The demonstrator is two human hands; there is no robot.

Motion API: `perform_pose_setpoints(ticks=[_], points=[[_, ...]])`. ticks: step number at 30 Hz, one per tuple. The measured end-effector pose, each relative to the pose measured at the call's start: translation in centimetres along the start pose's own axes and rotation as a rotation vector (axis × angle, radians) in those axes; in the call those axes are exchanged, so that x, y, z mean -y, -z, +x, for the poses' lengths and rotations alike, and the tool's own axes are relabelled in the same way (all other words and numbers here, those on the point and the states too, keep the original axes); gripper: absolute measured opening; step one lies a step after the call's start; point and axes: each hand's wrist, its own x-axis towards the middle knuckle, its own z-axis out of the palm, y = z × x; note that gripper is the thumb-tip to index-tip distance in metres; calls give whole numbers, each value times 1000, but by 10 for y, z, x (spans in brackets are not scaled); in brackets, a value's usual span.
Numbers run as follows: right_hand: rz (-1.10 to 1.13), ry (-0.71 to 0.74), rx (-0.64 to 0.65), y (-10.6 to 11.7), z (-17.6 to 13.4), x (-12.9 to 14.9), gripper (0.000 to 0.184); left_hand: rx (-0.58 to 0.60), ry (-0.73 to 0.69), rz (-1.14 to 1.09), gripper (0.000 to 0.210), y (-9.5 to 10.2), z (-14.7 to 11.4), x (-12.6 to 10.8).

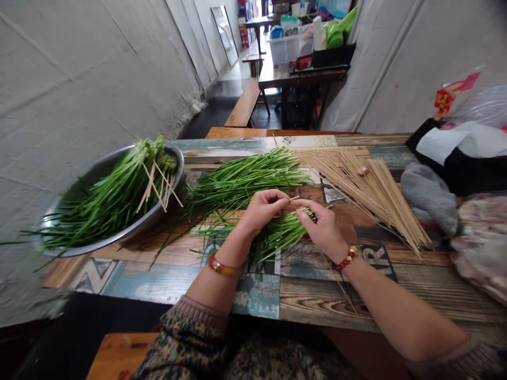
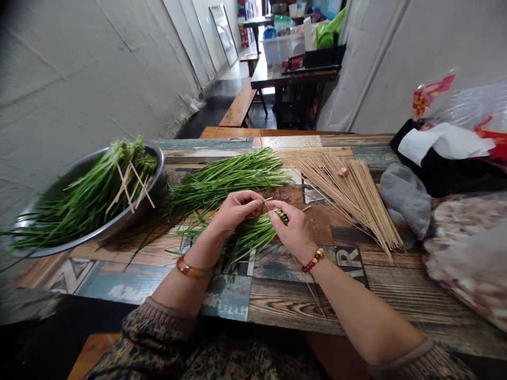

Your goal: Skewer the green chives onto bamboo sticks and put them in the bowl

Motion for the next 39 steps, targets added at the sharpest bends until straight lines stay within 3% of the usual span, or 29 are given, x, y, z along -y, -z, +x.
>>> perform_pose_setpoints(ticks=[39], points=[[-20, 32, -14, 1, 0, 3, 25, 34, 24, -35, 25, 4, 2, 4]])
